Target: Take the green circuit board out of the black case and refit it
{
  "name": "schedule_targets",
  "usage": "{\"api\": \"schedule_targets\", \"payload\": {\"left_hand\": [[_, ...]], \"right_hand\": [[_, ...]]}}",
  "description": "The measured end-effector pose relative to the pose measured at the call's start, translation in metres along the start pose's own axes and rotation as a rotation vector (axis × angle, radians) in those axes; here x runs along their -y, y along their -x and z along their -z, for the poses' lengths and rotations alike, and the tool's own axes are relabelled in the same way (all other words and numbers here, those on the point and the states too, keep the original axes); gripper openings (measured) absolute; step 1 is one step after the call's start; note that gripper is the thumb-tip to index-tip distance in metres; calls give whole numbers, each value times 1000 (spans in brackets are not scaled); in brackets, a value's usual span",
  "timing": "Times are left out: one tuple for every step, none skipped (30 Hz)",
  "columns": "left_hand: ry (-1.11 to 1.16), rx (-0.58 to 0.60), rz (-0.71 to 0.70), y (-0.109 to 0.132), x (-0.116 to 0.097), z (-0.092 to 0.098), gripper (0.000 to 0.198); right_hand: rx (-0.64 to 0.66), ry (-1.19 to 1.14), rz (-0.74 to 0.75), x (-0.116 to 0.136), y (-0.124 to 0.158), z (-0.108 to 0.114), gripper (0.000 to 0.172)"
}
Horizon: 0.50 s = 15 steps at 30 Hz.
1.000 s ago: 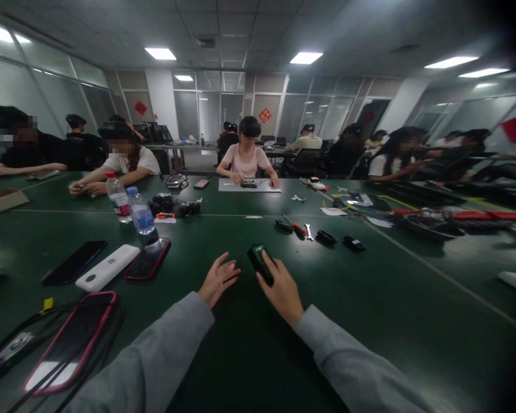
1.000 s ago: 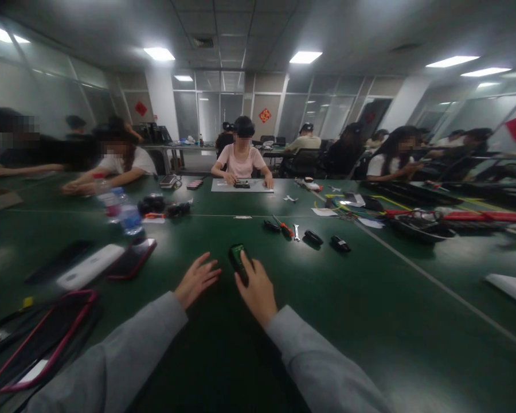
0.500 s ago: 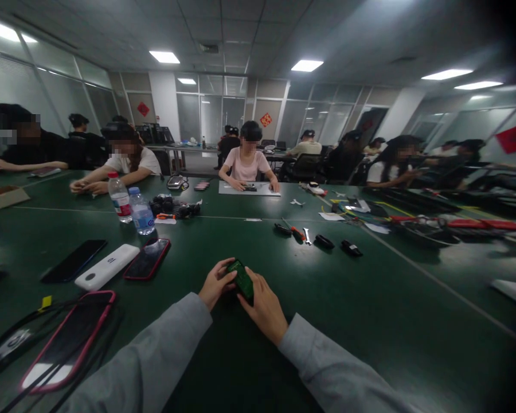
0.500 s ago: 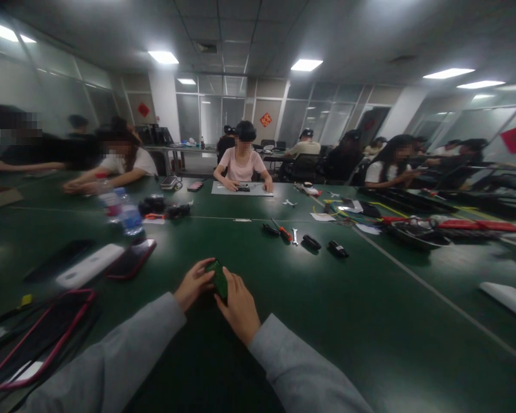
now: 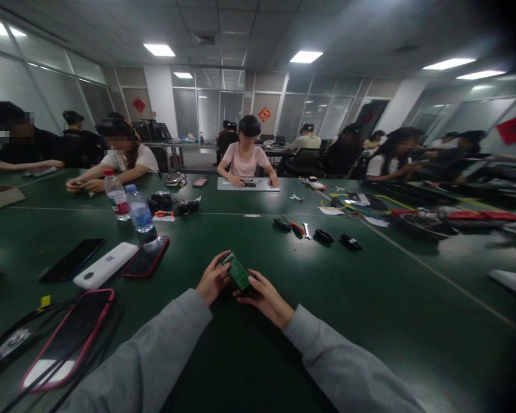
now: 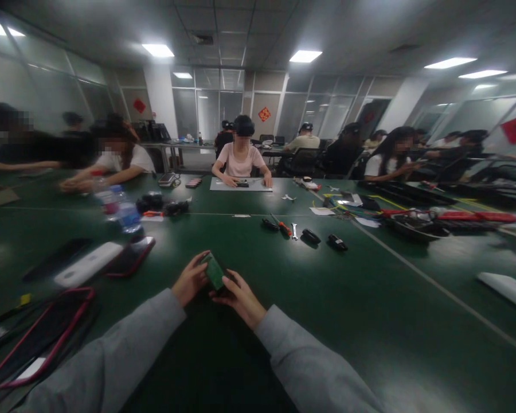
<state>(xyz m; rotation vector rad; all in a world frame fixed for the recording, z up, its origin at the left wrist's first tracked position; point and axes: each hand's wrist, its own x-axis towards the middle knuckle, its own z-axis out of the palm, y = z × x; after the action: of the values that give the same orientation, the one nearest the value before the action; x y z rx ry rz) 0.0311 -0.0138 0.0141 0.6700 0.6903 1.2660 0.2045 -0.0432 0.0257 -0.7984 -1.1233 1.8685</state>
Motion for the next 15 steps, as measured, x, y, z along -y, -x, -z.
{"api": "schedule_targets", "payload": {"left_hand": [[4,13,9,0,0,0,50],[5,29,21,1,-1,-1,51],[3,45,30,1,-1,-2,52],[2,59,35,2,-1,-3,53],[4,72,38,3,-1,-4,55],[11,81,41,3,-1,-5,57],[24,85,47,4,0,-6,58],[37,88,60,4,2,-7,59],[50,85,82,5,5,-8,58],[54,84,103,6,7,-9,56],[52,84,120,6,10,-11,54],[40,86,133,8,12,-12,52],[18,88,139,9,14,-13,51],[-8,85,138,11,16,-15,51],[-39,80,135,13,16,-16,50]], "right_hand": [[33,-50,-22,1,1,0,56],[62,-88,-49,2,2,1,57],[70,-112,-70,3,2,1,57],[58,-122,-88,3,2,1,56],[34,-124,-96,3,2,2,55],[11,-118,-92,3,2,2,54],[-10,-107,-71,3,1,2,53],[-29,-92,-36,2,1,3,53],[-49,-75,7,2,0,2,54],[-71,-49,52,1,-1,2,55],[-105,-13,93,0,-2,3,57],[-148,34,126,0,-3,3,59],[-191,92,153,-1,-4,3,60],[-229,160,175,-3,-5,4,62],[-260,231,194,-4,-5,4,63]]}}
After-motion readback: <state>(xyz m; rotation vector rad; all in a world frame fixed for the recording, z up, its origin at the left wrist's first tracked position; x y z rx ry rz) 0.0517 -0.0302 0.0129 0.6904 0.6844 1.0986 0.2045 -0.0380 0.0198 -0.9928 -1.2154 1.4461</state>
